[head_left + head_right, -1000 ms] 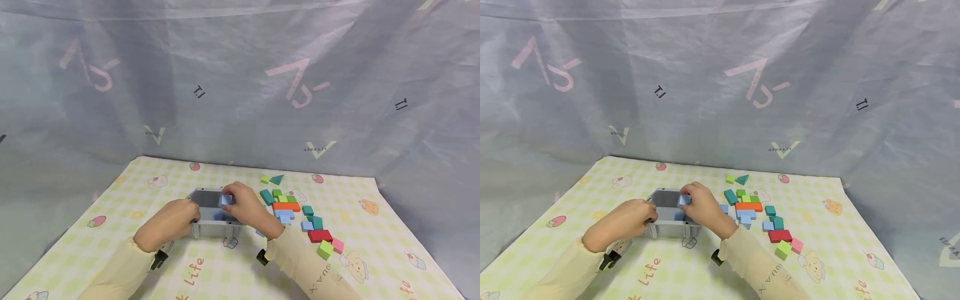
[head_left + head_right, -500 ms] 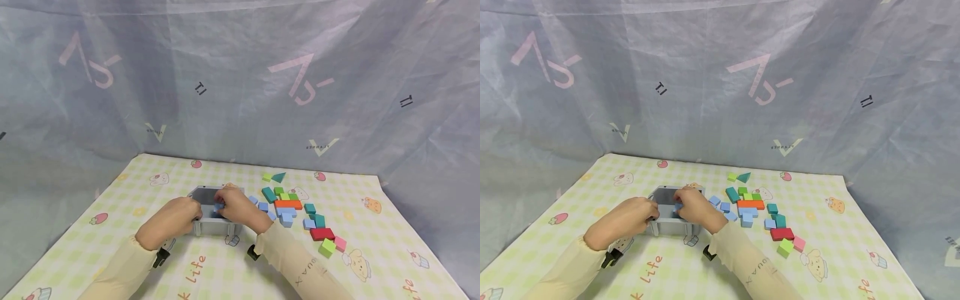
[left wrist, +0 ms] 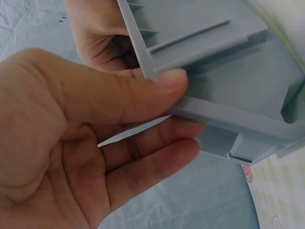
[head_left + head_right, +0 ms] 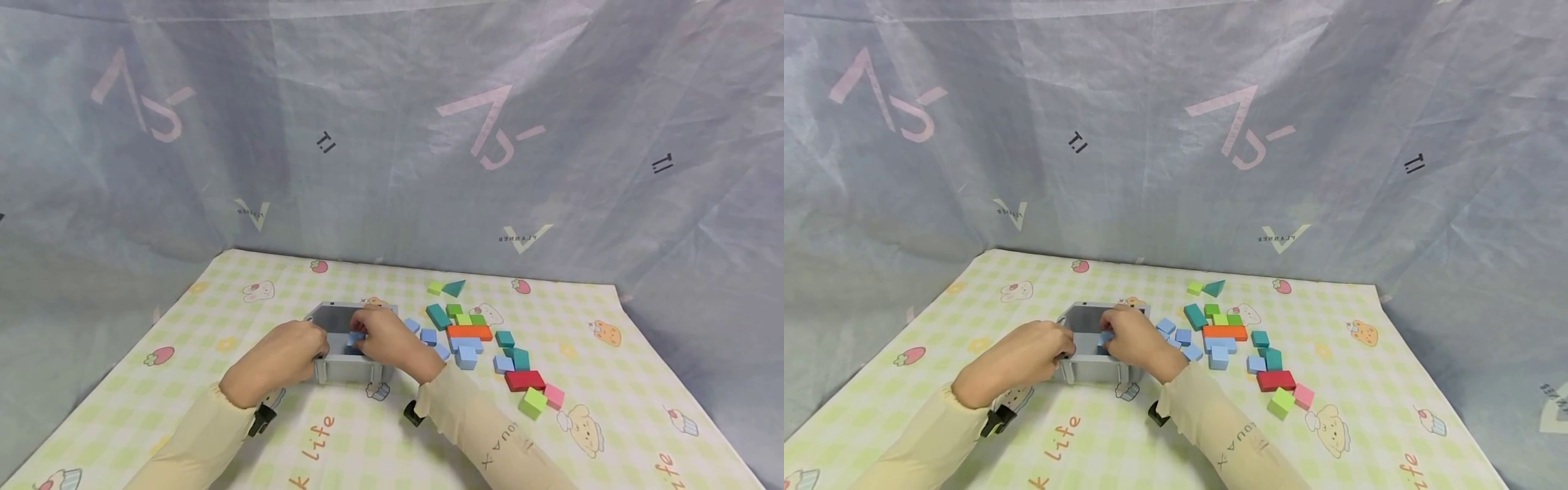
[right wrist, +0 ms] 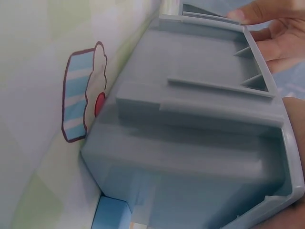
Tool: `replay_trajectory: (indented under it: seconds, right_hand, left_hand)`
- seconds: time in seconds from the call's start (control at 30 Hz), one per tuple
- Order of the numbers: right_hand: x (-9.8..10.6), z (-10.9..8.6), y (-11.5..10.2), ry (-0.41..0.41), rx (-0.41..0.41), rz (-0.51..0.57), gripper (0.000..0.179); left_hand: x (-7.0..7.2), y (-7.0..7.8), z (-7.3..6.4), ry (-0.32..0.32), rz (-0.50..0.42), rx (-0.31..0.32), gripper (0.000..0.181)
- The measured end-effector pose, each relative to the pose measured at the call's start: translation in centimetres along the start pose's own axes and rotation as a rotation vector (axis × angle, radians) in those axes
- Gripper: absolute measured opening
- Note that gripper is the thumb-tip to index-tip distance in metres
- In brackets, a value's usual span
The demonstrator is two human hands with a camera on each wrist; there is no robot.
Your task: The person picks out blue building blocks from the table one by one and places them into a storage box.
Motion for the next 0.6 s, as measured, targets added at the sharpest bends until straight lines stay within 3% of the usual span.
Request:
replay_trajectory:
  seconds: [0.6]
  right_hand:
    - [-0.01,-0.26,0.31,0.06,0.054,0.07,0.017]
  left_hand:
    - [-0.15,0.03,0.02,0.005,0.0,-0.003,0.051]
Point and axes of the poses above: each hand's wrist, its own z-axis towards the middle knuckle, its own x-axis out of the back of the hand, y = z × x, the point moved 4 cm from there along z, towards the middle knuckle, and after that the axes turned 3 degrees about x, right-handed, at the moved point
